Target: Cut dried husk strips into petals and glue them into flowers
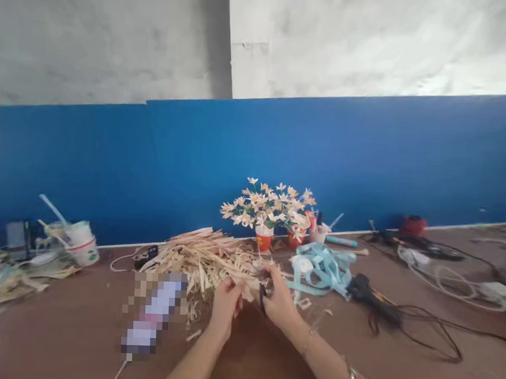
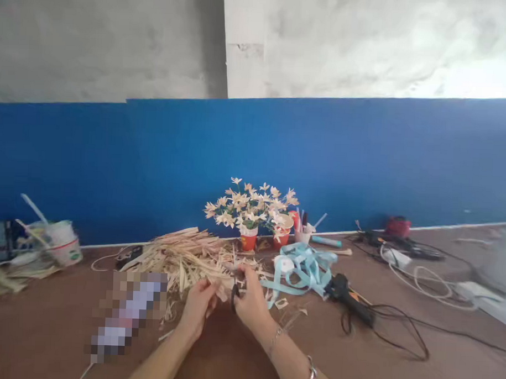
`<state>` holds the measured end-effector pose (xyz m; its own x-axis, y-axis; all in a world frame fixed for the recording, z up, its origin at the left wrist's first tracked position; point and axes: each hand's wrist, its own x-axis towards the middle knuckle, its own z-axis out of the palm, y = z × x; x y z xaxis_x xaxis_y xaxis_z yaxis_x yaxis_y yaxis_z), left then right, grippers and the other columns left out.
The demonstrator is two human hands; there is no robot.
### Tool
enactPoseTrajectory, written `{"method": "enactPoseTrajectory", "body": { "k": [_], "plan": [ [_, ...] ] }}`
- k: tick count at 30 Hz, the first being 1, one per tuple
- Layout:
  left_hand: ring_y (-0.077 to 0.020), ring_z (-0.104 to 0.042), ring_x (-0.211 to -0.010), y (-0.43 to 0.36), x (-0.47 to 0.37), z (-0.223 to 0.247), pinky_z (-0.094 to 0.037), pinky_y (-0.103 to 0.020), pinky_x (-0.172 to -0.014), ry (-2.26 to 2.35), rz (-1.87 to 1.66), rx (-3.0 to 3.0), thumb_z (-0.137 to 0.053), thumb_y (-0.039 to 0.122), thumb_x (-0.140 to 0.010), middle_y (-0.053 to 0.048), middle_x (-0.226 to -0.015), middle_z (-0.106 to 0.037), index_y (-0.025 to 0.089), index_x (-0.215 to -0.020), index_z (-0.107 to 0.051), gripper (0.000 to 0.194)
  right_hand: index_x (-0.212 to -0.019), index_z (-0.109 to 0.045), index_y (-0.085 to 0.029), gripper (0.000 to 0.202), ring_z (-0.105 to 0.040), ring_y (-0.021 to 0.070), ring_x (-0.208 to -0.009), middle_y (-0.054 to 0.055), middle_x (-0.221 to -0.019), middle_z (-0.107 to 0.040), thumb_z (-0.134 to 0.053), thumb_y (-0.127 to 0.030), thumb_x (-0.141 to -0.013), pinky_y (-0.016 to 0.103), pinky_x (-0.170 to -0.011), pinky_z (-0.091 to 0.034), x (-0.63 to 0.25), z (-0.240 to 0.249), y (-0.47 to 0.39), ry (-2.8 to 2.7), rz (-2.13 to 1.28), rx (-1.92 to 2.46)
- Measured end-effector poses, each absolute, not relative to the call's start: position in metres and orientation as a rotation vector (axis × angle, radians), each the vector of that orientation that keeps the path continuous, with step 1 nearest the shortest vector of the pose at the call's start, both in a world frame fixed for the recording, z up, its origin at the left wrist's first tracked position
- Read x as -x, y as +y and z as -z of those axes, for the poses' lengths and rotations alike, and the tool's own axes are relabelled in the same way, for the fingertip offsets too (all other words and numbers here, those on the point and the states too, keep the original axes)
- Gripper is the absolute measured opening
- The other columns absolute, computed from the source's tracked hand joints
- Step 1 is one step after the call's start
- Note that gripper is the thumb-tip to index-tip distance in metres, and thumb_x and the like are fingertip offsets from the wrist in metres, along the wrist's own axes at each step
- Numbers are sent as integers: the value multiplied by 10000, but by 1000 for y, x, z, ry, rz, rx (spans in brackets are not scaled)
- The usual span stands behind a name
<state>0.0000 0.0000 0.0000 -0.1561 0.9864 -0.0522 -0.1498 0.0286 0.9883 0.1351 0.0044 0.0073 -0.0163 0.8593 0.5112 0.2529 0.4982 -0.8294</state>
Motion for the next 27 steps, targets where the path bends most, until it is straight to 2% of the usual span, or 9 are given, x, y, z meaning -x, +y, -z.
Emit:
{"method": "enactPoseTrajectory", "body": {
  "k": [4,7,9,12,17,23,27],
  "plan": [
    [-58,-418,-299,-2,-1,-2,-260,-144,-292,1139,-1349,-949,-690,328,-604,39,-384,-543,148,-628,-512,254,-851,-527,-185,242,-550,145,-652,-5,-713,-594,-615,-175,-626,254,-621,-457,-133,-3,13,-1435,-919,918],
    [-102,-596,-526,-4,-2,-6,-456,-173,-479,975,-1364,-840,-750,290,-541,-21,-615,-669,117,-717,-592,294,-822,-519,-182,330,-495,106,-509,-42,-598,-549,-715,-252,-566,212,-476,-409,-135,-6,17,-1243,-1112,953],
    [-108,-615,-584,-5,-2,-10,-486,-194,-557,913,-1327,-816,-768,289,-532,-39,-710,-693,111,-777,-622,336,-833,-511,-183,387,-417,71,-415,-70,-538,-499,-744,-296,-545,180,-384,-335,-137,-9,18,-1148,-1208,992],
    [-103,-600,-530,-5,-2,-12,-460,-183,-499,949,-1277,-856,-768,333,-546,-60,-691,-696,93,-799,-645,369,-847,-500,-186,416,-364,45,-383,-81,-535,-479,-754,-320,-546,154,-339,-280,-139,-14,16,-1092,-1274,977],
    [-83,-504,-355,-4,-1,-13,-347,-162,-342,1085,-1339,-893,-717,411,-594,-22,-477,-622,91,-692,-629,346,-837,-476,-195,429,-350,34,-378,-88,-524,-465,-764,-321,-546,143,-334,-269,-136,-17,9,-1060,-1373,889],
    [-61,-419,-276,-6,-1,-15,-262,-154,-287,1120,-1308,-965,-684,465,-618,10,-393,-547,108,-600,-583,372,-834,-471,-201,439,-350,31,-357,-89,-526,-462,-765,-350,-545,147,-318,-233,-130,-17,5,-1051,-1444,898],
    [-54,-372,-253,-4,0,-14,-230,-157,-280,1228,-1443,-896,-669,486,-624,39,-330,-471,135,-517,-513,399,-835,-471,-203,431,-385,50,-375,-92,-506,-458,-748,-397,-566,147,-325,-260,-131,-17,6,-1079,-1407,945]
  ]
}}
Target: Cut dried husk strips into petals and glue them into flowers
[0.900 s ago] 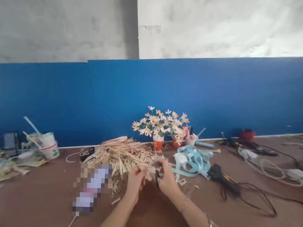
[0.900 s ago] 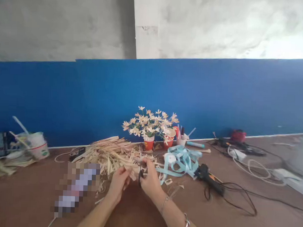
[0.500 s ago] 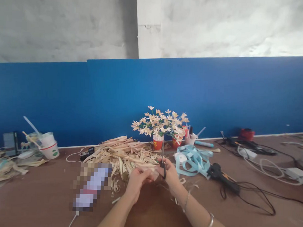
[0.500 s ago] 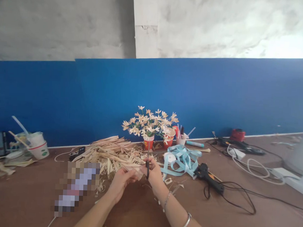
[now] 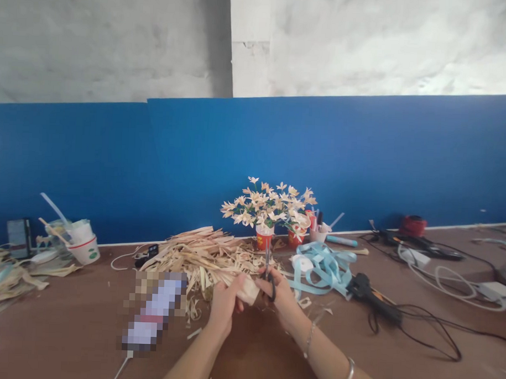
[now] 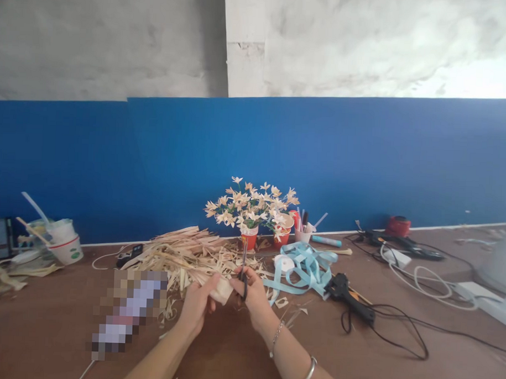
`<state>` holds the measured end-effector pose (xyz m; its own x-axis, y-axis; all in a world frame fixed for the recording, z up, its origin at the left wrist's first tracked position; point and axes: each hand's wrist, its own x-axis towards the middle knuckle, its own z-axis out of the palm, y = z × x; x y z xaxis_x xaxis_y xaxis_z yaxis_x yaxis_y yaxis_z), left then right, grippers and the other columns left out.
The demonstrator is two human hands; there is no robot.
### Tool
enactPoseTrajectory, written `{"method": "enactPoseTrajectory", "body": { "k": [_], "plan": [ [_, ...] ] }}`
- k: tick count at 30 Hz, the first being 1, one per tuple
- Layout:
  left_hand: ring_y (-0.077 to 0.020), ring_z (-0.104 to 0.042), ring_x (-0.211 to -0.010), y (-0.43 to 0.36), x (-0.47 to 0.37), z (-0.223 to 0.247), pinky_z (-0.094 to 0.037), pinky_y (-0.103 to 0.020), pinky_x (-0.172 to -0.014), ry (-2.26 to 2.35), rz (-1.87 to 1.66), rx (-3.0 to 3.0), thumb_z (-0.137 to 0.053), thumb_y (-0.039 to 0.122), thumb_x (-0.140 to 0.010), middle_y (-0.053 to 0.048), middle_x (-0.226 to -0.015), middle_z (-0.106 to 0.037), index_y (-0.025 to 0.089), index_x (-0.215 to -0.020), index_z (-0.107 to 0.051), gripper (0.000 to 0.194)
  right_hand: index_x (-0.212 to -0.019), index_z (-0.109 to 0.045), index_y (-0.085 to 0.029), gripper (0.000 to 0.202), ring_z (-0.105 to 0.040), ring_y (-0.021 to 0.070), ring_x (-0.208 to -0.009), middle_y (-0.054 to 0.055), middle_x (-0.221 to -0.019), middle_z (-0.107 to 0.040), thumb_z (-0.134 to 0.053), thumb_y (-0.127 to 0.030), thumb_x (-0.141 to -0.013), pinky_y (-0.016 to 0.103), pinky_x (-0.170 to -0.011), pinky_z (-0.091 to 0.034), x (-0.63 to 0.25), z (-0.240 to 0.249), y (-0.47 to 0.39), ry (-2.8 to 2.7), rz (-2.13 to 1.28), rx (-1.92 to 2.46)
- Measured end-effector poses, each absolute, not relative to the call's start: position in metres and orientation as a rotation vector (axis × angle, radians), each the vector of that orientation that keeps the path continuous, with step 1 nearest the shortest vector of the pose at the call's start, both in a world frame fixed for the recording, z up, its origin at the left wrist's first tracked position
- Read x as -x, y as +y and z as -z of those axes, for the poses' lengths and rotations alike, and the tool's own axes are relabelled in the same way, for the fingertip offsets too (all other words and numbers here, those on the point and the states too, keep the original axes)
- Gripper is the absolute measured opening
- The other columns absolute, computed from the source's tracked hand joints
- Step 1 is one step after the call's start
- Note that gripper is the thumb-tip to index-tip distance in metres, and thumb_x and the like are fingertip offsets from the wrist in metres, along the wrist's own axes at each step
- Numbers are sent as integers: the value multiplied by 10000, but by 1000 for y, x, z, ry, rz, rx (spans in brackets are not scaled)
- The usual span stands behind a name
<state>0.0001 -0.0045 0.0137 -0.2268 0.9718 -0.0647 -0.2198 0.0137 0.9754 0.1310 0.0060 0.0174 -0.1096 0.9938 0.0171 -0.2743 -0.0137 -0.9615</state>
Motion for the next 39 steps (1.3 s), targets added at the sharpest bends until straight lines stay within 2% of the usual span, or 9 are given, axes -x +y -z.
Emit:
{"method": "enactPoseTrajectory", "body": {
  "k": [4,7,12,17,23,29,34,39],
  "plan": [
    [-55,-371,-268,-2,7,-16,-230,-156,-287,1258,-1628,-778,-662,491,-630,50,-334,-453,144,-521,-499,398,-817,-490,-184,385,-524,101,-495,-21,-599,-586,-665,-483,-648,162,-384,-334,-135,-22,3,-1257,-1452,953],
    [-58,-365,-269,-1,11,-19,-234,-164,-284,1264,-1703,-712,-664,483,-626,54,-338,-444,151,-509,-486,395,-785,-526,-159,402,-557,110,-538,22,-662,-626,-628,-529,-664,168,-407,-345,-135,-23,-1,-1495,-1560,976],
    [-69,-376,-279,-1,12,-20,-269,-180,-293,1327,-1750,-686,-668,459,-619,50,-325,-431,155,-467,-476,391,-806,-575,-146,407,-520,88,-502,-14,-601,-574,-684,-488,-614,175,-436,-358,-130,-17,-5,-1709,-1530,1049],
    [-66,-368,-276,-1,12,-20,-265,-181,-295,1331,-1740,-701,-661,463,-622,49,-323,-429,159,-453,-464,400,-803,-593,-139,396,-496,93,-491,-29,-557,-534,-678,-483,-627,196,-451,-393,-129,-12,-3,-1706,-1477,1000],
    [-67,-374,-275,0,12,-18,-259,-179,-298,1330,-1707,-710,-663,471,-630,56,-328,-427,161,-470,-461,403,-796,-587,-146,398,-450,76,-412,-51,-489,-505,-673,-497,-627,188,-411,-367,-130,-14,-3,-1677,-1471,1053],
    [-75,-387,-285,1,13,-16,-271,-181,-307,1340,-1733,-711,-633,498,-657,38,-322,-449,151,-477,-489,416,-818,-568,-147,392,-463,89,-449,-40,-536,-523,-679,-475,-635,200,-432,-359,-131,-11,-1,-1659,-1515,1019],
    [-74,-378,-273,0,12,-13,-255,-179,-301,1367,-1641,-826,-630,510,-653,37,-308,-444,150,-483,-507,418,-831,-518,-182,384,-481,100,-613,-43,-675,-522,-773,-306,-572,206,-563,-391,-127,-6,3,-1488,-1313,880],
    [-72,-385,-257,-4,4,-8,-251,-179,-278,1282,-1384,-1095,-647,490,-636,14,-341,-498,139,-470,-537,404,-858,-502,-194,454,-451,90,-567,-61,-638,-488,-799,-301,-532,193,-509,-369,-125,-5,7,-1323,-1312,858]
  ]
}}
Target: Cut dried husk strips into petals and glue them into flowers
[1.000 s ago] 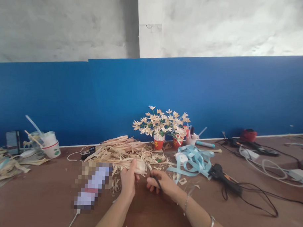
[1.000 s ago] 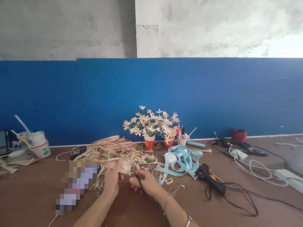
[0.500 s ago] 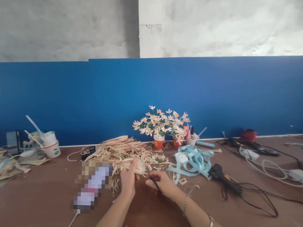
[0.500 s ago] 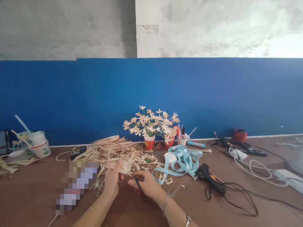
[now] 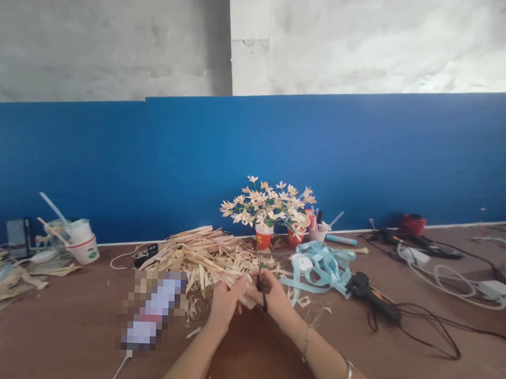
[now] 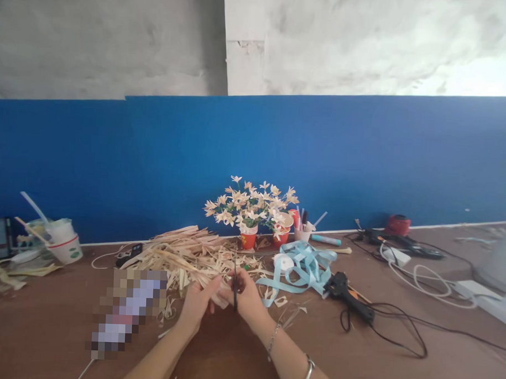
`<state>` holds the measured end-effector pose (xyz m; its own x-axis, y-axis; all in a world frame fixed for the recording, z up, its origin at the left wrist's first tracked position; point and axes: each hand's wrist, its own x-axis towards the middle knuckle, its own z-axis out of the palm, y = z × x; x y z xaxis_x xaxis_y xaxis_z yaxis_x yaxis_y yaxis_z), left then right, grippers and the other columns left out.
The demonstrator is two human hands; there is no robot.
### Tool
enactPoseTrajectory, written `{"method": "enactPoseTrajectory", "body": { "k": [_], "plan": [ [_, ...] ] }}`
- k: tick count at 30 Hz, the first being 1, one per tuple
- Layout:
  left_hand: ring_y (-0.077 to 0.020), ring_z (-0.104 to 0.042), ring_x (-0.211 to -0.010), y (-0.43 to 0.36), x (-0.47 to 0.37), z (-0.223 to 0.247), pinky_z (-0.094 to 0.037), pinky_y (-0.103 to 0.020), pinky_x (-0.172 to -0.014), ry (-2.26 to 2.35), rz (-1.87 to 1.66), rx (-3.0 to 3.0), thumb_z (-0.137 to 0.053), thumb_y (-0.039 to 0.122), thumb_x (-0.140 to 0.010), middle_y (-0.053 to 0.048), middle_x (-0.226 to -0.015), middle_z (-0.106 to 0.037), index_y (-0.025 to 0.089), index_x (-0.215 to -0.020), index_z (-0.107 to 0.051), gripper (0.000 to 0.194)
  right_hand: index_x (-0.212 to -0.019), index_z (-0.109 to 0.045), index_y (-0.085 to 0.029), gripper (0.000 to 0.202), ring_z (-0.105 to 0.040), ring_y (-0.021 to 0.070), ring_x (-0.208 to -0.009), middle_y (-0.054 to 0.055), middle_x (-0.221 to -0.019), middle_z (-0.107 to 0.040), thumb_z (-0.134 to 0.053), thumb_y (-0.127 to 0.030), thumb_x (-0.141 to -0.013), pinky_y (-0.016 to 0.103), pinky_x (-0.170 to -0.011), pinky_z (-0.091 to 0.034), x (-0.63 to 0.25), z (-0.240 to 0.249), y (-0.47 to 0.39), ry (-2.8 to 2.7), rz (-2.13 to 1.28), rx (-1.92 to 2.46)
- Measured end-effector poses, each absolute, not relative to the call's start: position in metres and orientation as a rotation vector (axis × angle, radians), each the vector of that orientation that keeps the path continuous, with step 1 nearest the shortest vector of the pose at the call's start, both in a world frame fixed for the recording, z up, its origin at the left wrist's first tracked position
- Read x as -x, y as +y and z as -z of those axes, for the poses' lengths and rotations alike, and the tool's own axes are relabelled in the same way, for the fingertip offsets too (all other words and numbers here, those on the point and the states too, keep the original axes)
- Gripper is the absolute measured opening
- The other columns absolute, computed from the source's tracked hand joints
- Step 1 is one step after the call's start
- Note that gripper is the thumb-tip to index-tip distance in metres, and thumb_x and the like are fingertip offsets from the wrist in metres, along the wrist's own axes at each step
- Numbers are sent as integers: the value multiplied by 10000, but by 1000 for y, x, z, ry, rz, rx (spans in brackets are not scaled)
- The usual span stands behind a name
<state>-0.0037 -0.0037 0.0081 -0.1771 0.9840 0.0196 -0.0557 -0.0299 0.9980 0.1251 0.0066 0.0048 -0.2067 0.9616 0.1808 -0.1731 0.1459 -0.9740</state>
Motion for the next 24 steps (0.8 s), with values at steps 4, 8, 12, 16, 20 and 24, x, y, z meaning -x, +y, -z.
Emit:
{"method": "enactPoseTrajectory", "body": {
  "k": [4,8,12,16,20,24],
  "plan": [
    [-69,-373,-240,-5,0,-7,-221,-174,-265,1262,-1341,-1095,-660,489,-617,14,-328,-497,133,-493,-553,392,-842,-495,-192,443,-400,69,-440,-76,-554,-473,-769,-396,-559,184,-403,-311,-129,-11,5,-1282,-1443,891],
    [-63,-352,-235,-4,-1,-8,-198,-167,-268,1348,-1400,-984,-676,487,-595,24,-302,-467,143,-469,-510,402,-846,-467,-200,438,-377,52,-388,-87,-552,-481,-749,-396,-575,186,-386,-330,-130,-12,6,-1217,-1471,873],
    [-68,-349,-239,-2,4,-12,-206,-172,-273,1427,-1525,-868,-685,473,-585,41,-283,-425,165,-435,-449,415,-838,-474,-194,420,-360,50,-382,-96,-510,-457,-751,-352,-566,174,-371,-294,-131,-9,12,-1179,-1379,948],
    [-82,-359,-249,2,15,-14,-220,-181,-280,1527,-1682,-773,-657,472,-616,44,-277,-414,175,-441,-447,404,-836,-508,-184,369,-437,87,-439,-67,-513,-498,-718,-376,-601,177,-385,-295,-134,-10,12,-1296,-1352,1089],
    [-103,-406,-279,4,21,-12,-298,-205,-314,1513,-1774,-760,-654,456,-626,33,-297,-444,171,-441,-472,386,-819,-577,-170,329,-478,105,-556,-31,-627,-560,-729,-358,-597,195,-484,-354,-134,-11,4,-1594,-1396,1049],
    [-114,-414,-284,1,19,-12,-312,-220,-322,1554,-1733,-781,-646,468,-637,15,-288,-449,177,-397,-461,420,-736,-617,-163,265,-441,98,-550,-48,-571,-520,-734,-354,-594,197,-514,-338,-130,-5,-1,-1767,-1270,1035]
  ]
}}
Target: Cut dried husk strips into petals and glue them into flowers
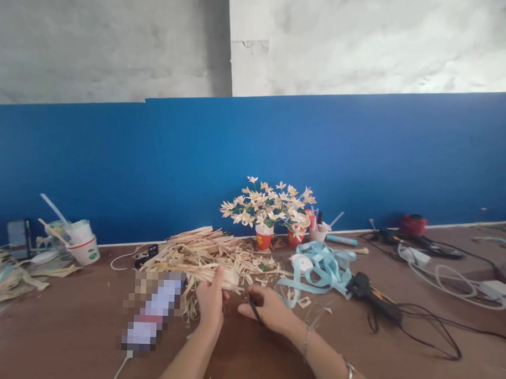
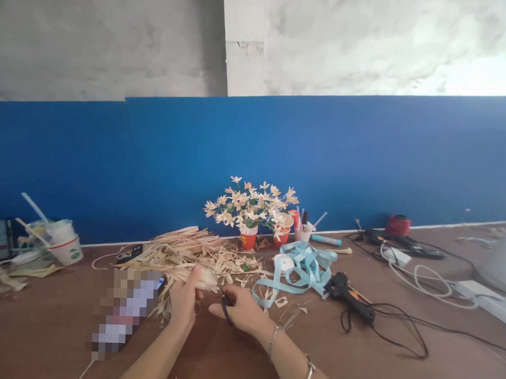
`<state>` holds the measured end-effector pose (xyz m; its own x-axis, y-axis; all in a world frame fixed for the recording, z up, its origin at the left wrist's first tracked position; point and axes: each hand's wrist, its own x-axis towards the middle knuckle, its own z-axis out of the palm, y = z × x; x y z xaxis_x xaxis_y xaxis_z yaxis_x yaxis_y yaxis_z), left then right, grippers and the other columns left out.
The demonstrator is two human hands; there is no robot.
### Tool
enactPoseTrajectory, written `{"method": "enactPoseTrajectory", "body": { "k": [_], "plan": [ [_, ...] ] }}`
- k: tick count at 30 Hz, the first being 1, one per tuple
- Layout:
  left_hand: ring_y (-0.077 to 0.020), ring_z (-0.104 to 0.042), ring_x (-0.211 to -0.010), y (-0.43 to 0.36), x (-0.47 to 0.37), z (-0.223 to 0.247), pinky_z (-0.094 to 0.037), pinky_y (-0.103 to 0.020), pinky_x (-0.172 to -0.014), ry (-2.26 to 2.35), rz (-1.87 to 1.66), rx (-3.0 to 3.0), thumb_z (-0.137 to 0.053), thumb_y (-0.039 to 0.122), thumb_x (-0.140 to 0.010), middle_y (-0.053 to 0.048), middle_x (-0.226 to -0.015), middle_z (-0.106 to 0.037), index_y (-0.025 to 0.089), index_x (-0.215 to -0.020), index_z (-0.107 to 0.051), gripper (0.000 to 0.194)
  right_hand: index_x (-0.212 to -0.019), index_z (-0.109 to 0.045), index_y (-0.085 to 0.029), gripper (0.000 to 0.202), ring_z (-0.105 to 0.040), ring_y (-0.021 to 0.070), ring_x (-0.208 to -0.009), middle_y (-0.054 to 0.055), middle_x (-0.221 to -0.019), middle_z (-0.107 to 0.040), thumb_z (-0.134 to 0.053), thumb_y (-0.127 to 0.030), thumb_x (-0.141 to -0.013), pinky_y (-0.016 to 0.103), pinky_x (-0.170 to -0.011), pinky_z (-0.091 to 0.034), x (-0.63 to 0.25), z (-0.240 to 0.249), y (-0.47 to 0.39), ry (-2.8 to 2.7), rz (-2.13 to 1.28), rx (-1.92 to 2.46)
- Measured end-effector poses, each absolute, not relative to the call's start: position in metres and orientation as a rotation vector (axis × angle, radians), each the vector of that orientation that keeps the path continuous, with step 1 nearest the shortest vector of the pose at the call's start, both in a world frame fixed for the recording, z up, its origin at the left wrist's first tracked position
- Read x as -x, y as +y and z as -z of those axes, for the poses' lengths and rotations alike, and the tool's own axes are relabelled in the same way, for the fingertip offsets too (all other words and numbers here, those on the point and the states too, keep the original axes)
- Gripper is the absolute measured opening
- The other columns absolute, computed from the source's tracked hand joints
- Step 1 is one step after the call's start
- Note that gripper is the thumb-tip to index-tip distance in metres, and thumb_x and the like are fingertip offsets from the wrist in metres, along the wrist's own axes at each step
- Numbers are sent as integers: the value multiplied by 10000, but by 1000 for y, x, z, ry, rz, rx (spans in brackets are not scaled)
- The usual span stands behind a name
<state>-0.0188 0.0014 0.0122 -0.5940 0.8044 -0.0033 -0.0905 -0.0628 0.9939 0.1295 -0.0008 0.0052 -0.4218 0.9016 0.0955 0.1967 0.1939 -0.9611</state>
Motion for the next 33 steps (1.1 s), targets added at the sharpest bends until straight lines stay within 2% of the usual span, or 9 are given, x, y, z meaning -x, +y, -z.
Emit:
{"method": "enactPoseTrajectory", "body": {
  "k": [9,14,19,33],
  "plan": [
    [-88,-398,-286,0,15,-13,-270,-197,-321,1490,-1714,-761,-634,501,-648,25,-301,-435,173,-418,-445,443,-730,-610,-160,277,-426,75,-431,-50,-513,-484,-689,-414,-650,178,-413,-332,-126,0,0,-1745,-1353,1040],
    [-80,-398,-294,1,16,-13,-283,-190,-325,1438,-1734,-771,-666,475,-611,37,-319,-442,164,-449,-464,405,-715,-614,-158,292,-401,60,-383,-59,-485,-469,-706,-423,-631,167,-369,-330,-126,-8,-2,-1698,-1413,1048],
    [-65,-379,-293,1,17,-15,-267,-176,-308,1357,-1714,-803,-632,509,-641,43,-354,-447,154,-492,-479,415,-679,-607,-154,301,-384,56,-355,-68,-448,-451,-714,-427,-610,167,-348,-317,-129,-20,-5,-1683,-1435,1075],
    [-37,-331,-282,6,22,-19,-217,-146,-275,1300,-1646,-892,-608,544,-656,66,-387,-435,161,-547,-455,426,-714,-613,-126,334,-366,45,-349,-69,-422,-442,-643,-458,-691,150,-336,-299,-144,-18,4,-1857,-1500,1027]
  ]
}}
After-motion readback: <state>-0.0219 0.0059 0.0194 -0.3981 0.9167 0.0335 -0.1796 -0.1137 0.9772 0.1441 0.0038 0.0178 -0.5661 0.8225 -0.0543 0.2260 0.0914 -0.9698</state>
